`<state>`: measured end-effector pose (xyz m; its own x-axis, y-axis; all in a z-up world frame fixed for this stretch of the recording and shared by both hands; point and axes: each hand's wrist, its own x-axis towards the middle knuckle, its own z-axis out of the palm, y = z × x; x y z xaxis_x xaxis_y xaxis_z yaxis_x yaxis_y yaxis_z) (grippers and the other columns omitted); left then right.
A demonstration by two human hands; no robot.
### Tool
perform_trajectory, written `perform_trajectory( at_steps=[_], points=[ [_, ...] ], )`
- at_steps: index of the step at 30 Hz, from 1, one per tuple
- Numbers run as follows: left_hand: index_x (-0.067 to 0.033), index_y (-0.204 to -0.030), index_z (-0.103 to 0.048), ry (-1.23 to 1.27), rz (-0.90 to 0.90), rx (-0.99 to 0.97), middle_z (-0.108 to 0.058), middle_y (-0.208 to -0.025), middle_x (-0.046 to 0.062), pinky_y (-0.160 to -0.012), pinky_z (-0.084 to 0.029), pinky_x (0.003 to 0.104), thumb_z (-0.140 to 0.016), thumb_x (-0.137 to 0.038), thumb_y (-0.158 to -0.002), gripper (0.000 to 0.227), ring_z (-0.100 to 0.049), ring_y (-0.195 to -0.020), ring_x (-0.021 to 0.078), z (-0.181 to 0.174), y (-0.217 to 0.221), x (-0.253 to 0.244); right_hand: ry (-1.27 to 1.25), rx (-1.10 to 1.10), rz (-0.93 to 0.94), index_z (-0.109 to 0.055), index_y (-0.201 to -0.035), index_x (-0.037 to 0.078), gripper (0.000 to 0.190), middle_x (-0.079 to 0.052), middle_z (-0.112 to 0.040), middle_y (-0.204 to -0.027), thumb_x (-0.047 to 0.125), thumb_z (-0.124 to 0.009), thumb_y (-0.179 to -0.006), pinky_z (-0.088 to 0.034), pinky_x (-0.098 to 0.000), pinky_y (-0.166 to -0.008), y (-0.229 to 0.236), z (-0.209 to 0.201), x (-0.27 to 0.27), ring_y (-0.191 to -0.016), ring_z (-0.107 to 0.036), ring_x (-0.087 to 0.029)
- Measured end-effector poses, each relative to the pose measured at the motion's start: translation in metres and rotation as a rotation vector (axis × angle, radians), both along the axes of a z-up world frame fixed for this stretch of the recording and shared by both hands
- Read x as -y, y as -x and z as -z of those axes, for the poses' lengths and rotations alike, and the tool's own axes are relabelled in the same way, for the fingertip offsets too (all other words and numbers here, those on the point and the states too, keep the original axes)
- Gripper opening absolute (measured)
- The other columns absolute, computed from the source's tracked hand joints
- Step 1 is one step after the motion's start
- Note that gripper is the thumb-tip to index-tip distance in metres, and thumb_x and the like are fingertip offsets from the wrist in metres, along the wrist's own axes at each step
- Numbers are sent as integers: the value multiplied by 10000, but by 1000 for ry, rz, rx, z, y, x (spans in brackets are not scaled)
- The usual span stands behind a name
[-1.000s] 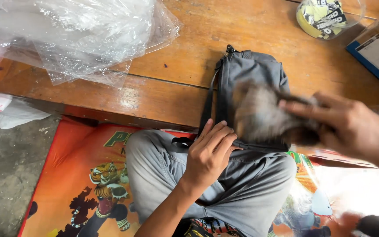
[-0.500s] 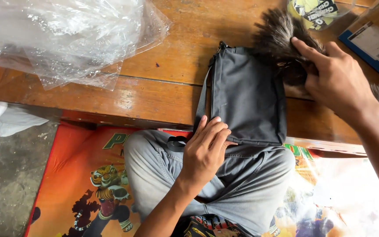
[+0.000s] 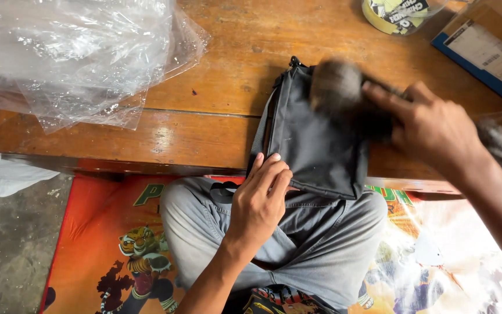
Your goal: Inspecting a shoulder bag with a caliper and cleaning it with a feather duster.
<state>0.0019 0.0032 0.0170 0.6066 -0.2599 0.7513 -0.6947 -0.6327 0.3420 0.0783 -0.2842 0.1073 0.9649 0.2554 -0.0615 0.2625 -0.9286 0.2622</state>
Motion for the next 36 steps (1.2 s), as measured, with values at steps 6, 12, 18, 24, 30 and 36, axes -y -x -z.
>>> perform_trajectory(
  at_steps=[6,12,18,24,30,36],
  points=[
    [-8,-967,-618,-4,-23,-46,-627,-1001,102,-1105,-539,458,-539,177,-974,202,-703,-1083,282,-3,-1,0,-310,225,-39,-615,-1631,217,725,-187,-536,-913,46,-572,-927,-519,-574,-647,10,-8,17,-682,-617,-499],
    [10,-959,-626,-84,9,-38,-621,-1123,179,-1126,-522,474,-547,176,-929,186,-691,-1131,306,-5,-1,-2,-167,-146,-258,-386,-1573,510,783,10,-520,-858,277,-607,-858,-550,-454,-511,40,14,-6,-575,-608,-247],
    [-8,-930,-627,-47,-5,-33,-610,-1027,110,-1092,-545,483,-554,148,-986,182,-694,-1110,302,-2,-1,-1,37,-17,-71,-300,-1626,506,793,-74,-570,-1075,341,-570,-899,-616,-466,-419,-2,4,-5,-527,-690,-343],
    [-16,-914,-609,-52,-44,-27,-609,-999,97,-1096,-546,469,-552,175,-975,208,-704,-1098,292,-5,-1,1,-152,191,112,-504,-1655,354,687,-186,-583,-1003,256,-550,-976,-562,-623,-540,0,-13,9,-674,-687,-538],
    [4,-934,-633,-40,-32,-35,-659,-1044,157,-1077,-563,493,-572,174,-917,182,-716,-1111,311,-1,-2,-1,-193,-120,-308,-386,-1540,546,851,41,-590,-1018,261,-658,-786,-601,-414,-487,59,6,15,-479,-653,-257],
    [9,-945,-628,-55,-9,-44,-609,-1024,115,-1093,-552,500,-600,183,-956,177,-694,-1103,303,-7,-1,0,-3,-99,-105,-338,-1572,559,676,3,-550,-923,483,-548,-934,-585,-474,-449,30,20,-2,-516,-650,-292]
  ],
)
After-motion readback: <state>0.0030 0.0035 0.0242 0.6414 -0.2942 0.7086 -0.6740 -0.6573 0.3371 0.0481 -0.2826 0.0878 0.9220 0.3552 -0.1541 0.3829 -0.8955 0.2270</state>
